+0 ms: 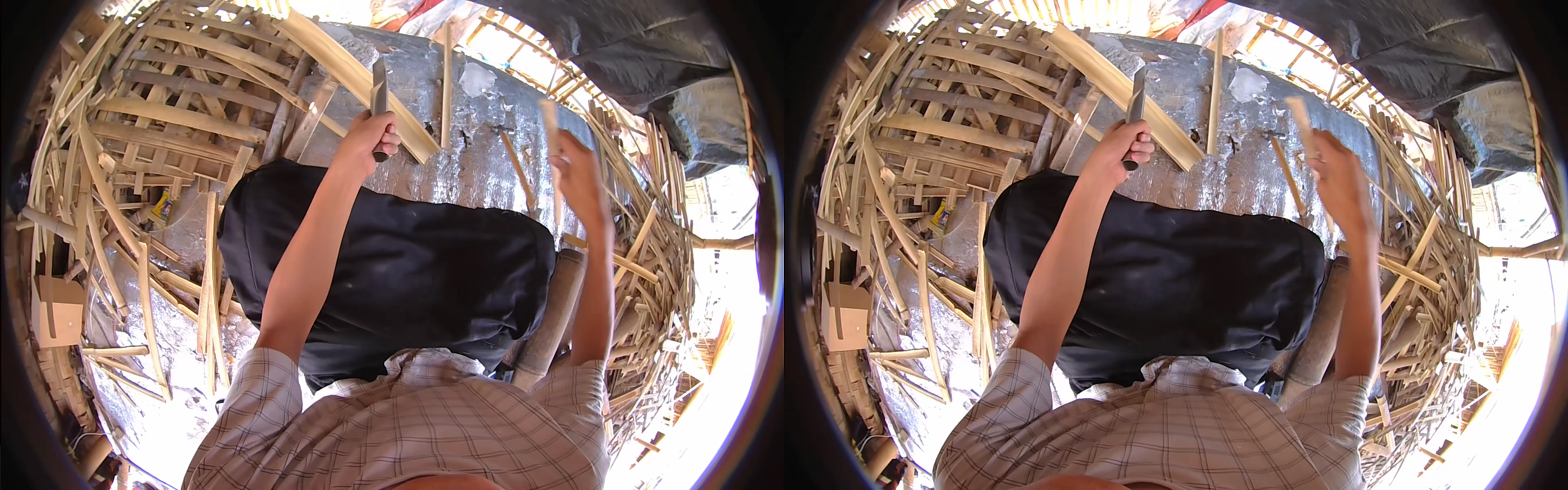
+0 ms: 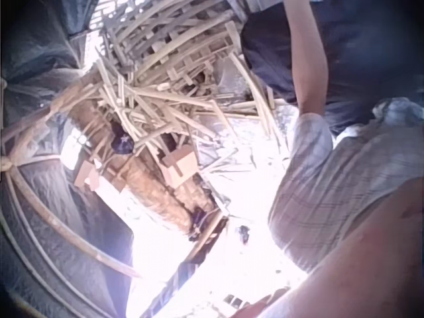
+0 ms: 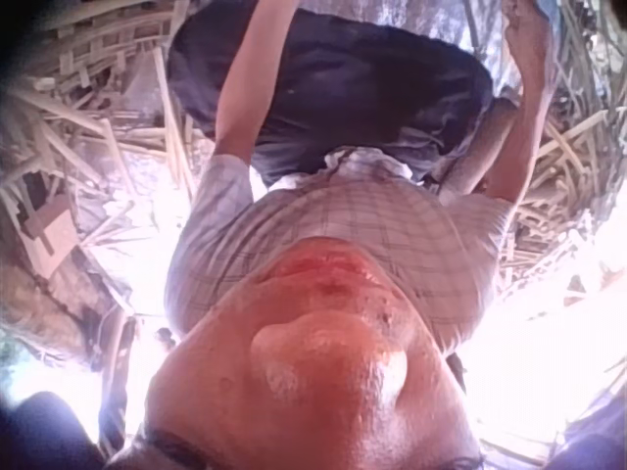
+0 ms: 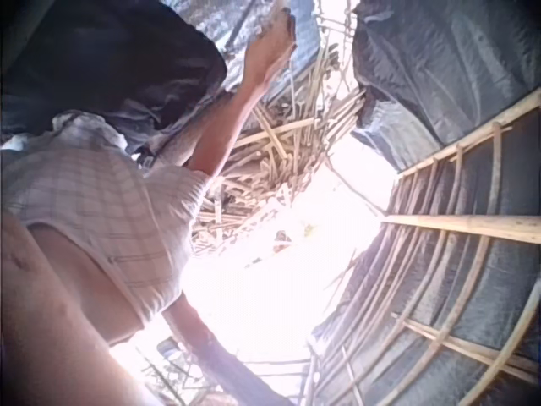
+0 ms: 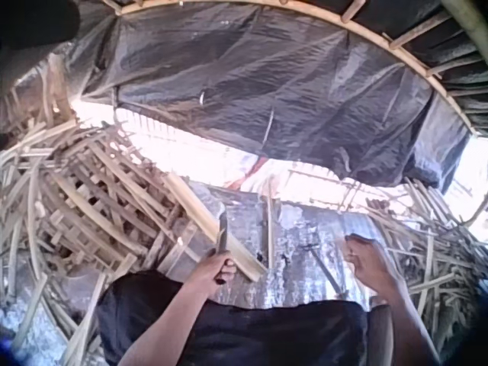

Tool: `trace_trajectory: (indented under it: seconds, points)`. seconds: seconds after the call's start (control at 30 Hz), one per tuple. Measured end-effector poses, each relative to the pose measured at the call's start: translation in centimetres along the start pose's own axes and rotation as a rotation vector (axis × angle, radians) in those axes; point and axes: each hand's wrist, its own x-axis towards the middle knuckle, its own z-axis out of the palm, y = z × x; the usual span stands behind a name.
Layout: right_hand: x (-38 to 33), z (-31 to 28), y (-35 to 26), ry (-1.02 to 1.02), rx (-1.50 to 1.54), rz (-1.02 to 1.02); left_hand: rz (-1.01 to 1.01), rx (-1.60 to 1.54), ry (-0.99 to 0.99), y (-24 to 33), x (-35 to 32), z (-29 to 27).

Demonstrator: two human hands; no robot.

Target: The person uses a hammer and a chisel to split a bamboo stalk. They stand to adjust a reflective insulation sheet and then continue splitting the bamboo by hand and with tools.

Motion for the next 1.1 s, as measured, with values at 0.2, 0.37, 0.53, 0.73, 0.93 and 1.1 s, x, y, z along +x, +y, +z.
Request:
trace_trajectory:
  seconds: [0.2, 0.37, 0.53, 0.73, 0.93, 1.1]
  points:
    - [1.6, -3.8, -4.8, 0.186, -0.062, 0.0, -0.014, -0.034, -0.029, 0.2, 0.3, 0.1]
    - [10.5, 3.1, -2.3, 0.051, 0.043, -0.035, -0.059, -0.06, 0.001, -0.1, 0.4, -0.6]
    - [23.1, 11.2, 2.5, -0.16, -0.12, 0.099, -0.065, -0.118, -0.031, -0.3, 0.7, -0.8]
    - [34.0, 18.1, 7.8, -0.047, -0.292, 0.286, -0.045, -0.091, 0.004, -0.2, 0.7, 0.4]
    - [33.7, 27.7, 10.8, -0.209, -0.299, 0.511, -0.074, -0.07, 0.011, 1.1, 1.3, 1.5]
    - [29.3, 35.5, 6.4, -0.367, -0.233, 0.605, -0.061, -0.095, 0.051, 2.1, 1.2, -0.6]
